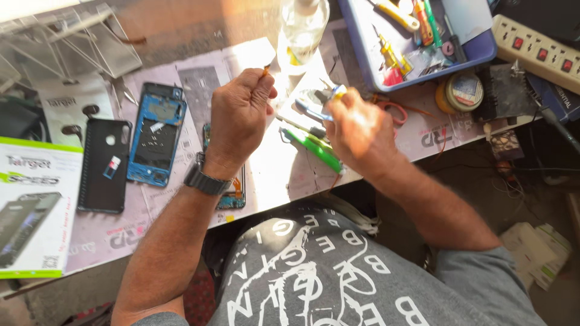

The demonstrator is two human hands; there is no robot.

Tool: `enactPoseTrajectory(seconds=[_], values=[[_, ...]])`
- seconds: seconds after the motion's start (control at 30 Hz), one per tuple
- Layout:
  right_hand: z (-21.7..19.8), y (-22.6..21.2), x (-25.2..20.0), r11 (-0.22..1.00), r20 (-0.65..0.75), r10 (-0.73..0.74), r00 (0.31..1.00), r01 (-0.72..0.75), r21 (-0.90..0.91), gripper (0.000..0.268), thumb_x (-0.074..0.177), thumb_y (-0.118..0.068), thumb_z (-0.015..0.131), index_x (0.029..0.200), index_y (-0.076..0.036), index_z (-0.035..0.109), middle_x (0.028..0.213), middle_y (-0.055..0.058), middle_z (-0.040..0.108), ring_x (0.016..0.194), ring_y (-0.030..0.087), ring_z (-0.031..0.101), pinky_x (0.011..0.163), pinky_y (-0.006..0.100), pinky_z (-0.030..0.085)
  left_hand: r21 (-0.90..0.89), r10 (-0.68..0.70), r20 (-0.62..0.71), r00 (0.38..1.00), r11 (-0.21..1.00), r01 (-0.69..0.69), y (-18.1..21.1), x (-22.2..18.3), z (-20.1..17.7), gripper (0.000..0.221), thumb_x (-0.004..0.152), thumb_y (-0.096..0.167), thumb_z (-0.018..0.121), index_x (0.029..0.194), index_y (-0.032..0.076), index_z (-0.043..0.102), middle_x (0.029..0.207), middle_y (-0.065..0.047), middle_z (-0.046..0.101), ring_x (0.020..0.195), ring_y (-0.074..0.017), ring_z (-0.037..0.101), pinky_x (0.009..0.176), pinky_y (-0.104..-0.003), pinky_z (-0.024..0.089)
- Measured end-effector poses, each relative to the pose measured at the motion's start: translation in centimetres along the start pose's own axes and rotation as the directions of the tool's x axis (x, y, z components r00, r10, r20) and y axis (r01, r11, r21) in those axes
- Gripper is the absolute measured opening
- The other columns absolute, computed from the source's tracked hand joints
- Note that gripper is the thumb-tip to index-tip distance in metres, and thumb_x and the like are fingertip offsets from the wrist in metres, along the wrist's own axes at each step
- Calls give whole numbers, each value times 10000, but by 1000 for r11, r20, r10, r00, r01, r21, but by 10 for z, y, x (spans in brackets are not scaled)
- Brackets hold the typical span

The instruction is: The person cleans the internal components of a disassembled smartphone using a toothbrush. They apply adhesive to the battery compartment, insert a new battery, and reconnect the internal ribbon cables.

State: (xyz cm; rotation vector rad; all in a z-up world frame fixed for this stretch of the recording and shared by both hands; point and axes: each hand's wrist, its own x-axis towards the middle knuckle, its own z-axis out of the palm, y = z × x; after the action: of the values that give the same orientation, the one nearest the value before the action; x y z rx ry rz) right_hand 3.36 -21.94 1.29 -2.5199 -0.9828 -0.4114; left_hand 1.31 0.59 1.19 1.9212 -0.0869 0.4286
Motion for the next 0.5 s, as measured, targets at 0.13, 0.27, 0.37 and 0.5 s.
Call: enactPoseTrajectory(seconds=[0.13,0.27,0.37,0.5], values=[[16,1,-13,981,-19,-5,1000,1,-195,106,837,-44,708,810,-66,608,1019,166,652,742,312,658,619,423,529,-184,-162,51,986,968,168,-3,27,2,199,1068,195,557,962,52,645,743,23,638,567,-46,591,488,-245,487],[18,3,-13,974,-164,-53,985,15,-225,101,813,-72,673,853,-44,584,967,151,644,756,301,647,646,417,508,-182,87,-48,995,979,-95,-14,70,7,221,1130,181,606,983,26,661,766,16,574,653,-49,491,548,-231,405],[9,13,-8,973,-230,107,967,-55,224,107,948,-110,624,1011,-25,604,864,91,631,754,239,631,703,384,518,-281,93,-55,994,954,-104,-18,100,9,214,1104,195,666,960,39,642,765,30,549,629,-43,431,530,-218,380],[14,17,3,45,149,396,906,-181,982,204,1072,-152,562,1238,-35,544,851,74,630,646,116,571,548,269,497,-361,23,38,999,933,-8,-14,125,15,195,1029,235,719,941,69,671,715,41,577,566,-25,460,479,-191,397]])
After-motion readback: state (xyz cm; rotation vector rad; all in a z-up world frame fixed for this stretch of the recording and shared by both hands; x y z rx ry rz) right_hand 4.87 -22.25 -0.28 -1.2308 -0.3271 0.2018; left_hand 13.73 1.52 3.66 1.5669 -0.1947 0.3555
